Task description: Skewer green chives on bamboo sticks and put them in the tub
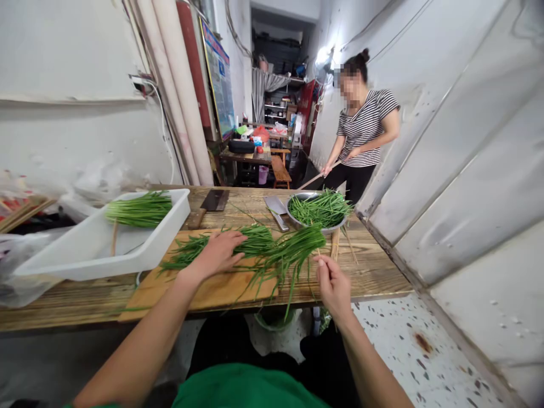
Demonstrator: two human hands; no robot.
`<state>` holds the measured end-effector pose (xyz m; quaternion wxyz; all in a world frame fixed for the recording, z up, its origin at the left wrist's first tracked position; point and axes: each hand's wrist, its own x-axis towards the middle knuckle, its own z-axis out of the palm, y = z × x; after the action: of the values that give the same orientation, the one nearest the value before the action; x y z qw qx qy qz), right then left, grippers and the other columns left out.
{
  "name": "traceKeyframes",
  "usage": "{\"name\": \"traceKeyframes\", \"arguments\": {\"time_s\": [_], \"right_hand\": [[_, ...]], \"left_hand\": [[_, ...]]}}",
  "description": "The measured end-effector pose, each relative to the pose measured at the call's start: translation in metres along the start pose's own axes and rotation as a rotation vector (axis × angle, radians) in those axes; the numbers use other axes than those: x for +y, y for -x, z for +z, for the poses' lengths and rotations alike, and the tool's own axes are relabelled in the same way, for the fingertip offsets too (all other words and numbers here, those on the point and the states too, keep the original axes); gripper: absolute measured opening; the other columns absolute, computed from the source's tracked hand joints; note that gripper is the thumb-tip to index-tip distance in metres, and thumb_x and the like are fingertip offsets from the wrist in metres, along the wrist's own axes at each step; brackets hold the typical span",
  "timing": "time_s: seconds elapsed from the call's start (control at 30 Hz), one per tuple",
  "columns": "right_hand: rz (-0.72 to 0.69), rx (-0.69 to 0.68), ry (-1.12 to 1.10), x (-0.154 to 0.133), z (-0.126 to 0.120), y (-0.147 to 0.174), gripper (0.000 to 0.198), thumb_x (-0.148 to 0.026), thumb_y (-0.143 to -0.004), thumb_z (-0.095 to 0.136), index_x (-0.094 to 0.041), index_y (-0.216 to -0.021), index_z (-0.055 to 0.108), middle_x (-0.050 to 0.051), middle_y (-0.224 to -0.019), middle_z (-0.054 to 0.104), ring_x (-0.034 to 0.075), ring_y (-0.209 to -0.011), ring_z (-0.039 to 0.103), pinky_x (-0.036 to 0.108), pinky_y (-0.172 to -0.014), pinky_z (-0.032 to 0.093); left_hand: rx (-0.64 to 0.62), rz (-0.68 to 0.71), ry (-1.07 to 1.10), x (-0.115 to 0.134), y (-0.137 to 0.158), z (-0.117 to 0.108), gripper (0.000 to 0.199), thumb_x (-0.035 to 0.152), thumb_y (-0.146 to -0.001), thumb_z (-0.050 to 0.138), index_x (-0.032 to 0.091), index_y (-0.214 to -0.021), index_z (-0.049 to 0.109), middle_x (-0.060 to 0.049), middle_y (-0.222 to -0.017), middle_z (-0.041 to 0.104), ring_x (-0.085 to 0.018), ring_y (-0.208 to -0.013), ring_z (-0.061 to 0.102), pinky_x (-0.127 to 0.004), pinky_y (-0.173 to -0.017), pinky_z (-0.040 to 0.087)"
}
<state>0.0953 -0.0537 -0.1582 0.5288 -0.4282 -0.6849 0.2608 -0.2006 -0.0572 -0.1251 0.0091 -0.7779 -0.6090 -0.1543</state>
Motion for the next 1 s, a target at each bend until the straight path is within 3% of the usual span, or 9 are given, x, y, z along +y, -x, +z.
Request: {"name": "traceKeyframes", "arguments": {"time_s": [0.13,0.23,0.33,0.43,0.53,0.67,0.77,0.83,1.0], "right_hand": [[-0.205,-0.072,0.123,-0.025,-0.009,-0.009,0.026,-0.029,-0.088,0.040,-0.016,-0.096,0.061,-0.002,-0.055,0.051,0.011,-0.045,0.046,0.021,-0.045,0.037],[-0.329,-0.126,0.148,-0.046,-0.017,-0.017,0.024,-0.026,-0.089,0.042,-0.017,-0.098,0.062,0.001,-0.064,0.060,0.012,-0.053,0.055,0.022,-0.051,0.043],[-0.423,-0.133,0.158,-0.060,-0.023,-0.028,0.024,-0.026,-0.089,0.043,-0.017,-0.099,0.063,0.004,-0.074,0.066,0.014,-0.062,0.061,0.024,-0.057,0.047],[-0.494,-0.107,0.218,-0.064,-0.025,-0.038,0.026,-0.026,-0.089,0.042,-0.017,-0.099,0.064,0.006,-0.085,0.068,0.016,-0.072,0.064,0.026,-0.064,0.050],[-0.538,-0.065,0.361,-0.057,-0.024,-0.046,0.026,-0.025,-0.090,0.041,-0.018,-0.100,0.064,0.007,-0.092,0.068,0.017,-0.081,0.065,0.028,-0.071,0.050],[-0.512,-0.067,0.487,-0.046,-0.016,-0.053,0.026,-0.026,-0.090,0.041,-0.018,-0.094,0.065,0.006,-0.087,0.069,0.017,-0.075,0.065,0.027,-0.067,0.049],[-0.431,-0.015,0.411,-0.041,-0.009,-0.048,0.027,-0.027,-0.090,0.041,-0.017,-0.091,0.065,0.007,-0.086,0.069,0.018,-0.076,0.065,0.028,-0.068,0.049],[-0.382,0.026,0.316,-0.038,-0.006,-0.036,0.026,-0.028,-0.089,0.042,-0.016,-0.089,0.065,0.007,-0.085,0.069,0.018,-0.076,0.064,0.029,-0.069,0.049],[-0.236,0.200,0.208,-0.021,-0.022,0.016,0.023,-0.031,-0.085,0.049,-0.015,-0.087,0.065,0.006,-0.075,0.067,0.016,-0.063,0.061,0.026,-0.059,0.048]], "left_hand": [[0.069,0.061,0.425,0.034,-0.012,-0.019,0.089,0.048,-0.065,0.066,0.024,-0.138,0.022,-0.009,-0.137,0.039,-0.025,-0.123,0.037,-0.040,-0.102,0.027],[0.059,0.129,0.764,0.054,-0.023,-0.028,0.097,0.044,-0.058,0.073,0.022,-0.138,0.022,-0.010,-0.134,0.042,-0.026,-0.123,0.037,-0.040,-0.103,0.026],[-0.049,0.144,1.065,0.068,-0.026,-0.032,0.079,0.039,-0.060,0.073,0.017,-0.129,0.040,-0.011,-0.123,0.052,-0.025,-0.115,0.046,-0.038,-0.098,0.034],[-0.195,-0.001,1.298,0.082,-0.017,-0.028,0.044,0.039,-0.066,0.069,0.012,-0.100,0.060,-0.007,-0.096,0.065,-0.020,-0.088,0.060,-0.034,-0.082,0.046],[-0.302,-0.180,1.586,0.100,0.003,-0.011,0.033,0.038,-0.065,0.071,0.012,-0.083,0.061,-0.005,-0.077,0.066,-0.015,-0.066,0.061,-0.029,-0.067,0.049],[-0.395,-0.371,1.841,0.126,0.041,0.033,0.034,0.042,-0.066,0.069,0.014,-0.081,0.058,-0.006,-0.073,0.065,-0.015,-0.062,0.061,-0.028,-0.060,0.049],[-0.380,-0.455,1.793,0.133,0.071,0.069,0.038,0.048,-0.070,0.062,0.013,-0.085,0.059,-0.008,-0.075,0.066,-0.016,-0.065,0.063,-0.028,-0.063,0.048],[-0.325,-0.453,1.603,0.127,0.088,0.082,0.040,0.051,-0.073,0.056,0.013,-0.083,0.059,-0.009,-0.074,0.067,-0.017,-0.063,0.063,-0.029,-0.062,0.047],[-0.233,-0.328,0.640,0.067,0.127,0.064,0.019,0.030,-0.076,0.051,0.019,-0.079,0.065,-0.008,-0.085,0.069,-0.025,-0.083,0.063,-0.035,-0.076,0.044]]}}
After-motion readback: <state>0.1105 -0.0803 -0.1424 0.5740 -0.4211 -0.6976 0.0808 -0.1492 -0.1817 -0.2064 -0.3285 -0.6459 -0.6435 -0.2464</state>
